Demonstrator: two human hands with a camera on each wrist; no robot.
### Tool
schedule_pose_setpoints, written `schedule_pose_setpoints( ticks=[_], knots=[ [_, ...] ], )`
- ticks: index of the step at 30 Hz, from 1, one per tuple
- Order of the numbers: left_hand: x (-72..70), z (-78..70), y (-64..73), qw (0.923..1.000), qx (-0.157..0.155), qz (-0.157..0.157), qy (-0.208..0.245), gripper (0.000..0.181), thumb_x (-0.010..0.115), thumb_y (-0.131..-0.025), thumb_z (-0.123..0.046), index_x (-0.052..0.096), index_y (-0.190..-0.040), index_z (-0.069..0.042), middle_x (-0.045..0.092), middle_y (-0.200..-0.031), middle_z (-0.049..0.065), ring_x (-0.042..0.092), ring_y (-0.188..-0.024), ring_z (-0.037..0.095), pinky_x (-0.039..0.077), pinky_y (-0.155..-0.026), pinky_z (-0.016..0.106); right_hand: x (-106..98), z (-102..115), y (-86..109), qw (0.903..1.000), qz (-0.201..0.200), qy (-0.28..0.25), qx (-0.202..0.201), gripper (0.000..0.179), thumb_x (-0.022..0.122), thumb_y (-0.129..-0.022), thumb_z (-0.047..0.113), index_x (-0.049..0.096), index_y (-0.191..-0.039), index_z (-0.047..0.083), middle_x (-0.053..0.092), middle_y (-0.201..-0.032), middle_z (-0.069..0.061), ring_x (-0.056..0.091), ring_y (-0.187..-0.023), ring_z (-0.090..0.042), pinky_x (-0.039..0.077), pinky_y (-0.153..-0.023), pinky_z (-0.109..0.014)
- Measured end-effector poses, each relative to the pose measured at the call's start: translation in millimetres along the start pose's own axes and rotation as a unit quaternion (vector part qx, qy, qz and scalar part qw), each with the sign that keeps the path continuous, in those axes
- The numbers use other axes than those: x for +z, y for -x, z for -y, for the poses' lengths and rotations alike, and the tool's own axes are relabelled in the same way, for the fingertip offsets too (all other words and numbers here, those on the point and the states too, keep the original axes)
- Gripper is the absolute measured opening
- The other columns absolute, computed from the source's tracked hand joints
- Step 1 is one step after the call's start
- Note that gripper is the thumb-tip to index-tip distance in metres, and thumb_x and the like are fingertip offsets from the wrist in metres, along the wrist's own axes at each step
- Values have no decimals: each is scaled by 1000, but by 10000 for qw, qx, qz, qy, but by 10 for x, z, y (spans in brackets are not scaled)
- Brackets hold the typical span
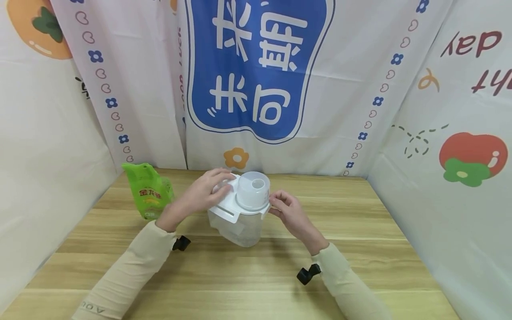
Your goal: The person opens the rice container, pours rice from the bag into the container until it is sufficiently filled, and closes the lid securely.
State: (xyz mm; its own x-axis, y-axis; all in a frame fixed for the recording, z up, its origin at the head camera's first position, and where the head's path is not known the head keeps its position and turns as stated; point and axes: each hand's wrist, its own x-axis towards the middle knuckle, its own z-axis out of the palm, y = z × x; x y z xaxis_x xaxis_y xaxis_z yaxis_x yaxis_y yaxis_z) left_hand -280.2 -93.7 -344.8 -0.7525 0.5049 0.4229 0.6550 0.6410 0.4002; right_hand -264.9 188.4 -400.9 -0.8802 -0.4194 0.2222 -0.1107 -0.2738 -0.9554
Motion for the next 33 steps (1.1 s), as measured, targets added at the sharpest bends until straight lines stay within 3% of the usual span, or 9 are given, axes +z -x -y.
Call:
schedule_pose_setpoints(
  ticks=[7,9,13,19,25,33],
  knots=[
    [104,-201,-21,9958,-776,-102,-484,35,52,-100,-36,62,-124,-11,49,-145,15,37,-140,42,30,-115,61,-30,-47,11,9995,226,-190,-117,11,53,-101,9,61,-97,14,60,-102,6,61,-100,-5,54,-94,-27],
    [131,-229,-31,9946,-839,-161,-591,33,52,-100,-34,62,-122,-11,49,-145,18,36,-140,44,28,-116,62,-33,-54,13,9994,255,-191,-131,11,53,-100,8,61,-96,14,59,-102,6,61,-100,-5,54,-94,-27],
    [178,-204,-70,9949,-628,-302,-727,28,53,-99,-29,63,-118,-11,53,-141,17,39,-138,43,26,-117,60,-35,-61,20,9994,306,6,-157,10,54,-100,7,60,-96,13,58,-101,5,60,-98,-5,54,-93,-25],
    [188,-54,-145,9983,-161,-354,-434,26,57,-96,-25,66,-116,-11,59,-136,14,41,-137,43,29,-115,61,-24,-61,48,9978,445,439,-209,9,53,-99,6,60,-98,12,60,-99,5,60,-99,-6,52,-96,-25],
    [147,33,-172,9999,-77,-64,-123,29,58,-96,-27,66,-120,-13,56,-141,11,39,-139,38,30,-114,62,18,-51,88,9971,493,552,-185,8,54,-99,5,58,-96,12,58,-111,5,57,-112,-6,51,-98,-25],
    [122,77,-181,10000,-4,88,41,31,58,-96,-27,65,-123,-13,55,-142,9,41,-138,33,32,-114,60,51,-58,100,9964,404,714,-195,6,56,-98,7,57,-94,11,57,-116,4,54,-119,-5,52,-97,-24]
  ],
)
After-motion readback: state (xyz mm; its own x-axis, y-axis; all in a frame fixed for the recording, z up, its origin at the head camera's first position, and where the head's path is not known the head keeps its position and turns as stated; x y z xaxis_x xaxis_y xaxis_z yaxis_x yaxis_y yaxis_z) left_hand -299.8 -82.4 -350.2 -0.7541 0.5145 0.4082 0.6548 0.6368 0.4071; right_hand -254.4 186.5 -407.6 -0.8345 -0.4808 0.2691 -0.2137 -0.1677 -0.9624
